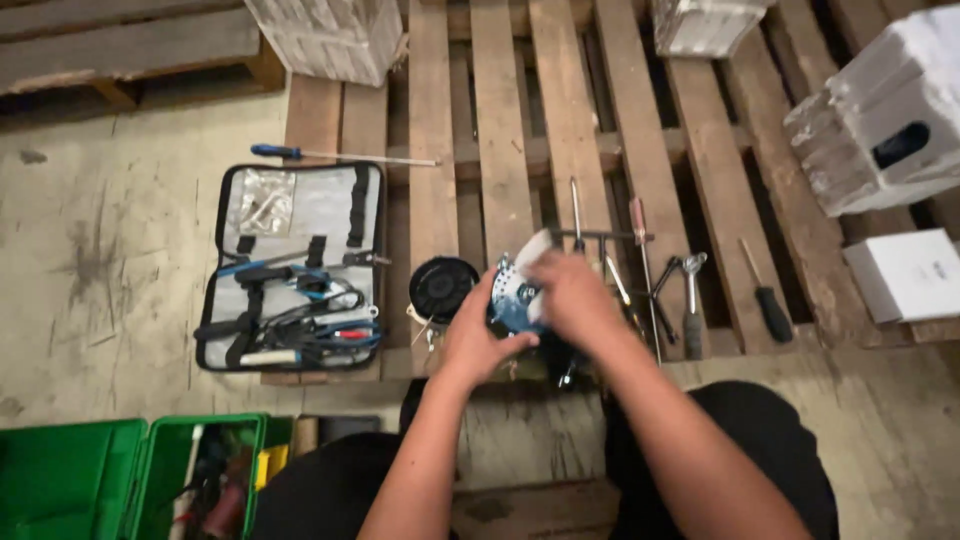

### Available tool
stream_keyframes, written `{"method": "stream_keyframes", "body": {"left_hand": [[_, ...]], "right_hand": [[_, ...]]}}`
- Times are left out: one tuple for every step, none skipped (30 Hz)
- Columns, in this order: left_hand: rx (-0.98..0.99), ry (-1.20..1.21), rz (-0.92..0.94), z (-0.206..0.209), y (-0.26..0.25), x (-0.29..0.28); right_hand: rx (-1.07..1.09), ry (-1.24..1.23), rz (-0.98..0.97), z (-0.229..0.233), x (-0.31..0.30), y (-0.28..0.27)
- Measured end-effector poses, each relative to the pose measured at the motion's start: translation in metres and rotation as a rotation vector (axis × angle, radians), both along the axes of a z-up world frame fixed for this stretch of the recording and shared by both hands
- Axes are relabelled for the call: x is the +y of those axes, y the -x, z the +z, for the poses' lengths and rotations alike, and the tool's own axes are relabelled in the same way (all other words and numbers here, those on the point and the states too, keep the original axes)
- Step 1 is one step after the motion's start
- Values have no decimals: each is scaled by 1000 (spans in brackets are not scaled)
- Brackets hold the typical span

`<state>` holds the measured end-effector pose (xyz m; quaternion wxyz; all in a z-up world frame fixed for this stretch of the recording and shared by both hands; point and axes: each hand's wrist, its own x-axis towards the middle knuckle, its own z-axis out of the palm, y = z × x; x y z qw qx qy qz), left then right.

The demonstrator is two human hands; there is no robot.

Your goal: The person is cleaning a blue motor or pump component using a white cloth, rotating it to inspect and wipe all sides, then picks up a black plastic shroud.

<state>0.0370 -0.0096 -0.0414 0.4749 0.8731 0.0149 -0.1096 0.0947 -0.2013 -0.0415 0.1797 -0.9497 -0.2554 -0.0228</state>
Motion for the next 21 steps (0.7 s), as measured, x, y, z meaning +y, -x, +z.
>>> {"method": "stream_keyframes", "body": {"left_hand": [[3, -12, 11, -1, 2, -1], [9, -9, 8, 2, 5, -1], [36, -2, 9, 5, 8, 0], [50, 5, 9, 9, 5, 0], [43, 8, 6, 10, 4, 0], [57, 2, 12, 10, 5, 0], [71, -4, 19, 11, 7, 0], [72, -2, 17, 6, 6, 1], [65, -10, 25, 1, 6, 1], [57, -17, 33, -3, 5, 1], [55, -14, 32, -5, 3, 0], [56, -8, 37, -7, 3, 0], [57, -1, 41, -8, 4, 0], [56, -1, 38, 2, 6, -1], [71, -15, 32, 13, 10, -2], [84, -28, 28, 24, 12, -2], [82, -27, 28, 21, 11, 0], [96, -94, -15, 18, 10, 5], [111, -161, -57, 15, 9, 9], [106, -165, -50, 18, 13, 15], [114, -197, -63, 22, 18, 20]], "right_hand": [[34, -21, -85, 0, -6, -2], [41, -18, -88, -2, -8, 2], [89, 24, -117, -4, -9, 6], [123, 66, -147, -4, -11, 4], [117, 69, -151, -10, -13, 9], [144, 72, -193, -16, -15, 15], [171, 76, -236, -23, -16, 21], [171, 78, -237, -18, -14, 31], [141, 103, -174, -14, -12, 40], [110, 128, -110, -9, -11, 49], [108, 131, -111, -5, -13, 50], [63, 126, -75, -2, -14, 52], [18, 121, -39, 1, -15, 54], [17, 121, -42, -5, -14, 55], [-5, 140, -69, -9, -13, 55], [-27, 160, -94, -13, -12, 55], [-30, 161, -95, -21, -7, 59], [-44, 171, -60, -28, -1, 62], [-57, 180, -25, -36, 6, 65], [-63, 176, -19, -38, 12, 62], [-63, 163, -17, -40, 18, 60]]}}
